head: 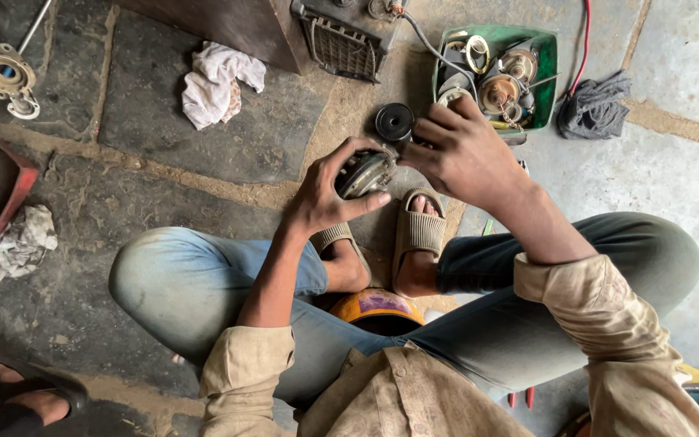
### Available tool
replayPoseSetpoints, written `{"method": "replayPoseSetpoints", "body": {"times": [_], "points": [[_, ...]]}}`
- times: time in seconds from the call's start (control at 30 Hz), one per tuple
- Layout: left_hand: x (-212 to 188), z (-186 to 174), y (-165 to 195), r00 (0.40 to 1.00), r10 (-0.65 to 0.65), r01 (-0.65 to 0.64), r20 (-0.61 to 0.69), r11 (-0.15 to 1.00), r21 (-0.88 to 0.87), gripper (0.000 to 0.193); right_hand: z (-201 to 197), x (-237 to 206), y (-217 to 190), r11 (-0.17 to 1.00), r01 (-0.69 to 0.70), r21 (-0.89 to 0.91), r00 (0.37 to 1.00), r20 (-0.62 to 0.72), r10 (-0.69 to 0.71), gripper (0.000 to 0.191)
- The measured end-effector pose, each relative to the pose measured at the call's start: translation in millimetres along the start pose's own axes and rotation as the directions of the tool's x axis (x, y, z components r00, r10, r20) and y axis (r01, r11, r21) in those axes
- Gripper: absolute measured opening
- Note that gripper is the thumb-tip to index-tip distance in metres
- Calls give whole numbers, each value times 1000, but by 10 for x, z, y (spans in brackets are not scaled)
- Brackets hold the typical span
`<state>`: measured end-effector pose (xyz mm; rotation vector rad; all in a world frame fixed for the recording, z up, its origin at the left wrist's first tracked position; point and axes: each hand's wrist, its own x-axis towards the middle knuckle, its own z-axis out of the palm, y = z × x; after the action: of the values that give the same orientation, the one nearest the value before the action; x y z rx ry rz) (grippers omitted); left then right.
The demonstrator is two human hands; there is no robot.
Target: The person sits on the floor repairing a small carburetor/fuel-pump assembly. They hold the round metal body, unscrew and remove its top cover and fittings by hand, manipulate a red cable and small parts, then use a screwdriver to work on screws inside the assembly and handle a small green box of parts.
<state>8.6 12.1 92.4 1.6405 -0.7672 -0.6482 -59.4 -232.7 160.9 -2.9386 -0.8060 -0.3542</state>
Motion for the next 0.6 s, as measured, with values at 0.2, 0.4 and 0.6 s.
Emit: {"method": "replayPoseSetpoints", "body": {"times": [0.2, 0.4, 0.6], "points": [[1, 27, -9, 1000, -12, 12, 3, 996, 83, 72, 228, -52, -45, 995, -86, 55, 988, 131, 78, 25], [-17, -29, 11, 990, 33, -56, -134, 984, -172, 70, 388, 19, -159, 572, -397, 718, 916, 270, 297, 20], [-12, -17, 19, 997, 43, -42, -63, 999, 19, 71, 135, 1, -43, 948, -173, 267, 984, 11, 176, 16]]}}
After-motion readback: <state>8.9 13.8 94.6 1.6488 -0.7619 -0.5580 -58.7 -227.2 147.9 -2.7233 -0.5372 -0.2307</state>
